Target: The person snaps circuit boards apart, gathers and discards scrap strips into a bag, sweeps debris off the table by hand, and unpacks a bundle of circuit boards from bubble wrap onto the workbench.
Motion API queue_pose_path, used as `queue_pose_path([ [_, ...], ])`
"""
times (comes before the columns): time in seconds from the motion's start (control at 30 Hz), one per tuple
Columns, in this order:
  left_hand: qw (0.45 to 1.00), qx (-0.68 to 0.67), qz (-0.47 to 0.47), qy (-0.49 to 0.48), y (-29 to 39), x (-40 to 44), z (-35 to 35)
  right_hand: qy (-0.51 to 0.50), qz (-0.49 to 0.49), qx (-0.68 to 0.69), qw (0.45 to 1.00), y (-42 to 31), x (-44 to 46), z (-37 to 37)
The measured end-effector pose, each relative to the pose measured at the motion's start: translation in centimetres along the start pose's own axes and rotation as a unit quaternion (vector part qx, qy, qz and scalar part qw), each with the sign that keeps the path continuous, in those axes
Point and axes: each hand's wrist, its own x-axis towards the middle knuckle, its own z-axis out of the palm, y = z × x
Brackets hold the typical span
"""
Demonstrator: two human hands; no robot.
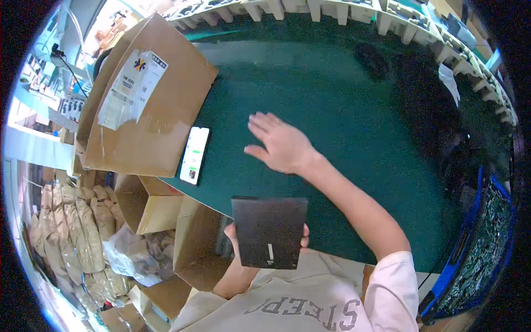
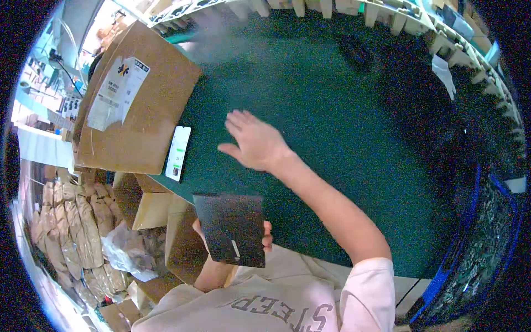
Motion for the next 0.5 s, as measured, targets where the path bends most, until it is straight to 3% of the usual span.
queue_pose_path([
  [0.07,0.999,-0.023,-0.021,-0.008,-0.1,0.3,-0.1,-0.041,-0.012,0.047,0.998,-0.5,0.3,-1.4],
  [0.2,0.972,0.198,-0.085,0.091,0.6,-0.2,1.0,-0.107,0.090,0.221,0.965,0.6,1.6,-3.9],
  [0.3,0.938,0.275,-0.170,0.127,0.8,-0.9,0.8,-0.068,0.062,0.167,0.982,3.8,3.8,-0.9],
  [0.4,0.970,0.149,-0.159,0.107,-1.2,-1.7,-2.5,-0.015,0.031,0.109,0.993,5.2,6.9,1.9],
  [0.5,0.977,0.128,-0.155,0.065,-2.4,-1.1,1.5,-0.091,-0.061,0.089,0.990,3.8,9.0,4.2],
])
